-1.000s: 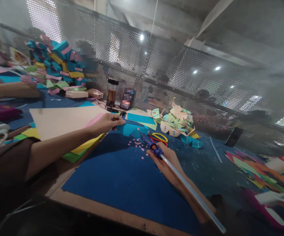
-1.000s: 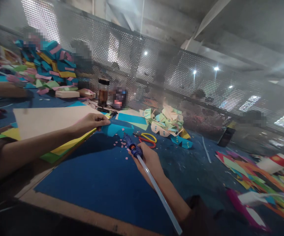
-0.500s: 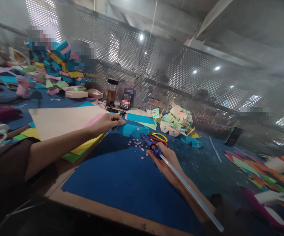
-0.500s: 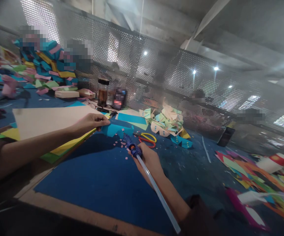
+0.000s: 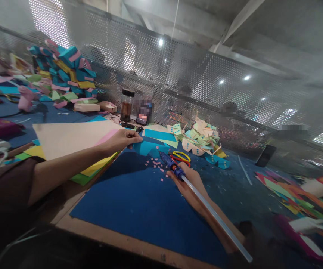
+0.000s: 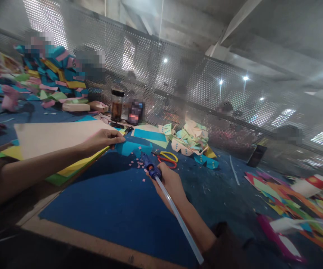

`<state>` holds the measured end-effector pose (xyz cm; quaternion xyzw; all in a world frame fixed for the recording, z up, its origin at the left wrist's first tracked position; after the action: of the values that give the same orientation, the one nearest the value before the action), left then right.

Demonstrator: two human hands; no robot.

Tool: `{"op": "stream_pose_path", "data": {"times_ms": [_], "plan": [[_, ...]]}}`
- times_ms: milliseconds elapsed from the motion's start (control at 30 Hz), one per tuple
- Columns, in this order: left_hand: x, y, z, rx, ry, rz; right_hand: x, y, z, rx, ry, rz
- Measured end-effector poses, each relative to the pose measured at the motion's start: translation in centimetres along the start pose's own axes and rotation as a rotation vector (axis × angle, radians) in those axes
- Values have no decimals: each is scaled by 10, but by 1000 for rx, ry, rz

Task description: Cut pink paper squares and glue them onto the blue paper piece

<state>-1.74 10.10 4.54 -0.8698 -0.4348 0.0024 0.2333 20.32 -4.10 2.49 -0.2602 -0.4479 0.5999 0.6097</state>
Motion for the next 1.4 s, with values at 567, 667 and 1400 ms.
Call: {"op": "stream_pose_path", "data": {"times_ms": [567,667,1400], "plan": [[0,-1,2,9,-9,10,1,1,-1,-19,63,37],[0,-2,2,7,-10,9,1,1,-1,-25,56,37],[4,-5,11,1,-13,4,0,1,-2,90,33,51]]}}
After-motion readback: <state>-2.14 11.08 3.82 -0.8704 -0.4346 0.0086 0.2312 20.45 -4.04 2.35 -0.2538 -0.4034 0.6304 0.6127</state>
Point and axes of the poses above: each hand's wrist, its own x-axis towards the middle knuckle, its own y-axis out of the palm, z = x × y, the point moved 6 cm from there along x, towards the middle knuckle, and after that the axes turned 12 degrees about z, right-handed, at the moved point
